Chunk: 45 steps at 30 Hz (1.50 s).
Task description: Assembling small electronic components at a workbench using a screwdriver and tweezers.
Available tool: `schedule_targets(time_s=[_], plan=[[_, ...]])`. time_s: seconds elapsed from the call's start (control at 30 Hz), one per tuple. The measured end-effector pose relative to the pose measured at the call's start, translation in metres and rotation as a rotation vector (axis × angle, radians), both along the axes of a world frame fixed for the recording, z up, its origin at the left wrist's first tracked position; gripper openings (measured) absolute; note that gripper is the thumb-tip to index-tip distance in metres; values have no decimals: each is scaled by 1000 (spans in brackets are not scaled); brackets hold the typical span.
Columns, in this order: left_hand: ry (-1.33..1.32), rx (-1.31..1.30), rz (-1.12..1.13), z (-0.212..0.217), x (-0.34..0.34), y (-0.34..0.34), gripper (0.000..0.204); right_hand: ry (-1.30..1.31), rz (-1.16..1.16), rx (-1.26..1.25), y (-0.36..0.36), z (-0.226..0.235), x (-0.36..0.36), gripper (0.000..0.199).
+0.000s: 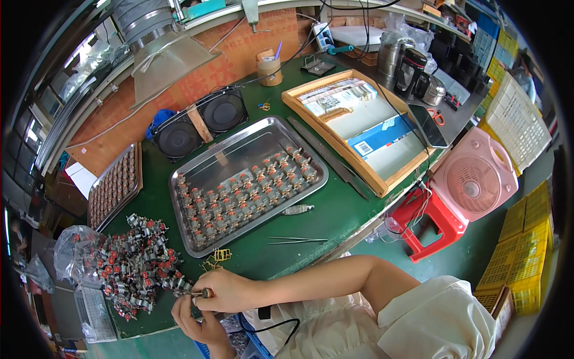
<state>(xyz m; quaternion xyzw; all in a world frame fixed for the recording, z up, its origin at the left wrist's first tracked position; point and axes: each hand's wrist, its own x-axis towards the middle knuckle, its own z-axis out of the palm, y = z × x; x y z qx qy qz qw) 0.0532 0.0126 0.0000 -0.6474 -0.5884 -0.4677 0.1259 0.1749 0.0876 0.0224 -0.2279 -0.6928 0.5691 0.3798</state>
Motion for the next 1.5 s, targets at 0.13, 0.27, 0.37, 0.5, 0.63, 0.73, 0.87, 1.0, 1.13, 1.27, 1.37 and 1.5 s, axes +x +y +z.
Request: schedule_targets(time_s=[0.13,0.27,0.37,0.5,0.63,0.73,0.87,1.0,1.13,1.27,1.37,1.5], plan=[[-121,25,-6,6,12,4,26,-193,104,197,6,23,26,29],[-666,-263,-167,13,19,-5,32,-39,-62,378,15,21,42,24],[-826,-207,-259,22,37,3,30,-148,-31,467,14,27,45,21],[-819,-351,-308,17,34,8,27,-202,-155,617,11,31,57,26],[-753,-214,-370,20,33,8,28,-237,-156,580,5,38,54,30],[-728,-215,-412,17,32,13,29,-243,-132,659,11,34,57,29],[-706,-258,-407,13,23,8,29,-316,-65,738,8,34,53,31],[-437,-94,-299,12,18,8,28,-383,-136,855,2,29,43,33],[-313,8,-163,4,22,4,29,-358,-75,500,-4,21,37,27],[-297,-1,-108,-6,15,0,28,-280,17,230,7,10,37,24],[-1080,-110,-187,-5,8,-12,32,-442,-142,384,26,9,43,29],[-1349,-157,-296,6,-7,-16,20,-553,-175,678,30,6,40,29]])
